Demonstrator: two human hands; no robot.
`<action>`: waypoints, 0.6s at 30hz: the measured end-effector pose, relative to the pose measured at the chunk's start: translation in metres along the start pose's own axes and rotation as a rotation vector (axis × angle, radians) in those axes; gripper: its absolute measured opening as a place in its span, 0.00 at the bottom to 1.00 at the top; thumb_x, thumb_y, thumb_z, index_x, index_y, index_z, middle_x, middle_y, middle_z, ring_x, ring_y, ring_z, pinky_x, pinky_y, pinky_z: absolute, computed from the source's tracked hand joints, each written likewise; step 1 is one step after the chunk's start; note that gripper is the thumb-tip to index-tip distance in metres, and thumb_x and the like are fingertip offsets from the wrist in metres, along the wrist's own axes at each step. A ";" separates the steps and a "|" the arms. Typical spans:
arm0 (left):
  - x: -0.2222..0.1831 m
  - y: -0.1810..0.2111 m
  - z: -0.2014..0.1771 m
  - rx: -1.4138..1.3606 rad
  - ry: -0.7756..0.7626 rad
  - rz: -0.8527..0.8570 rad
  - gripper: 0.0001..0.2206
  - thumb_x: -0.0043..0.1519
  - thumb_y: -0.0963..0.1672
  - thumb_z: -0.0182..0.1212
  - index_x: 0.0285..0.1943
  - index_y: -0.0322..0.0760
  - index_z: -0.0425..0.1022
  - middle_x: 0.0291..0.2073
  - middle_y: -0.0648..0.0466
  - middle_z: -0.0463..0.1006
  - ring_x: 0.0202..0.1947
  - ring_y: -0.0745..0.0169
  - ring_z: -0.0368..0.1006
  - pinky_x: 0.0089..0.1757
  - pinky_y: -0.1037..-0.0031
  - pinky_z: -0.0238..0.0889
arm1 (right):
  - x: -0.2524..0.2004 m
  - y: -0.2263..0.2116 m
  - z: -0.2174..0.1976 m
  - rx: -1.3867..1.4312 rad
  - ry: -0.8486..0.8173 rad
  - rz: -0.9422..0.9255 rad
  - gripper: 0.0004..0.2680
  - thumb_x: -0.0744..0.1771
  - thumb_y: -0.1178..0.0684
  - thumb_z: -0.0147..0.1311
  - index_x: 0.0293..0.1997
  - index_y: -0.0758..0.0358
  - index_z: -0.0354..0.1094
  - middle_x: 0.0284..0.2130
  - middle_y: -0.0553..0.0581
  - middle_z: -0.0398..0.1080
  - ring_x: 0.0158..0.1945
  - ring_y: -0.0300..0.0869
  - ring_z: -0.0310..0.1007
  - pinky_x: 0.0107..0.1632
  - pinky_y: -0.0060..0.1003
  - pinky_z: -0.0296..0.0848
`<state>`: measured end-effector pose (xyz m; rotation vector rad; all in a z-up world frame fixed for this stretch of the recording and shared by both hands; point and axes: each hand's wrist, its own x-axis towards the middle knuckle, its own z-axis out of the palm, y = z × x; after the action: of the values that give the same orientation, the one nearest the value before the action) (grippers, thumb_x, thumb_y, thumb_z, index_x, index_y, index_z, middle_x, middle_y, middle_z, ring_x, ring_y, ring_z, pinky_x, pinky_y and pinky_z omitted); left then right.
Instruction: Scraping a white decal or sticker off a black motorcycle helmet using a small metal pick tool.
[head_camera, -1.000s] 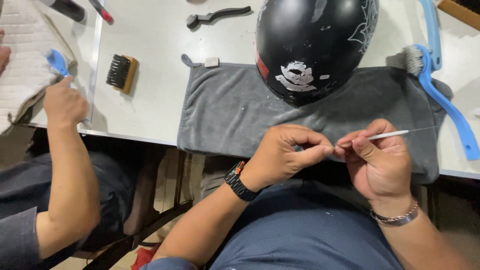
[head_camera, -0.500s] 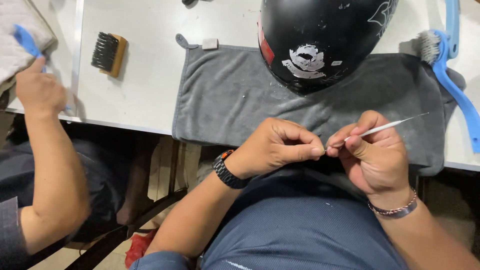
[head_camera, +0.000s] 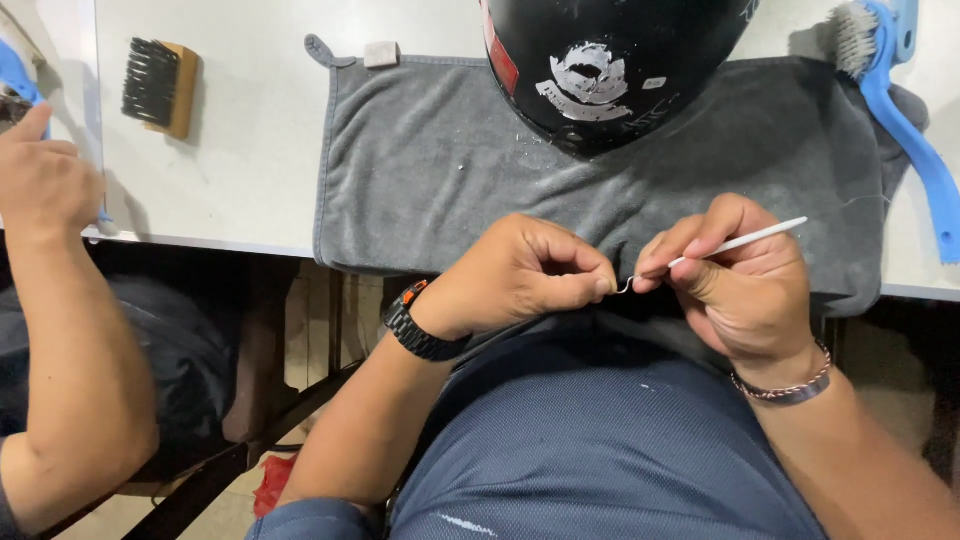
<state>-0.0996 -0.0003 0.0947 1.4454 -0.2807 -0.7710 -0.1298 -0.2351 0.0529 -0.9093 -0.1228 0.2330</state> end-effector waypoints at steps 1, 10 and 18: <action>0.000 0.000 -0.001 0.055 0.024 0.003 0.05 0.63 0.43 0.64 0.35 0.38 0.83 0.25 0.68 0.75 0.30 0.83 0.63 0.34 0.84 0.59 | 0.000 0.000 0.001 -0.021 0.003 -0.011 0.06 0.66 0.58 0.63 0.39 0.59 0.67 0.33 0.64 0.75 0.37 0.51 0.78 0.41 0.40 0.82; -0.002 -0.011 -0.038 0.083 0.313 0.121 0.06 0.65 0.42 0.55 0.34 0.40 0.73 0.28 0.61 0.74 0.31 0.76 0.68 0.38 0.82 0.65 | -0.002 -0.007 -0.004 -0.178 0.058 -0.105 0.06 0.67 0.58 0.60 0.40 0.59 0.64 0.32 0.62 0.73 0.37 0.50 0.78 0.41 0.40 0.83; 0.025 -0.003 -0.095 0.589 0.768 0.375 0.18 0.69 0.40 0.49 0.24 0.45 0.51 0.18 0.64 0.55 0.23 0.72 0.50 0.30 0.75 0.46 | -0.006 0.008 -0.031 -0.241 0.273 0.019 0.05 0.69 0.64 0.54 0.45 0.66 0.62 0.35 0.70 0.74 0.34 0.50 0.79 0.43 0.36 0.84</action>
<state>-0.0241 0.0582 0.0717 2.0472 -0.1739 0.2265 -0.1307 -0.2556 0.0282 -1.1737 0.1127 0.1109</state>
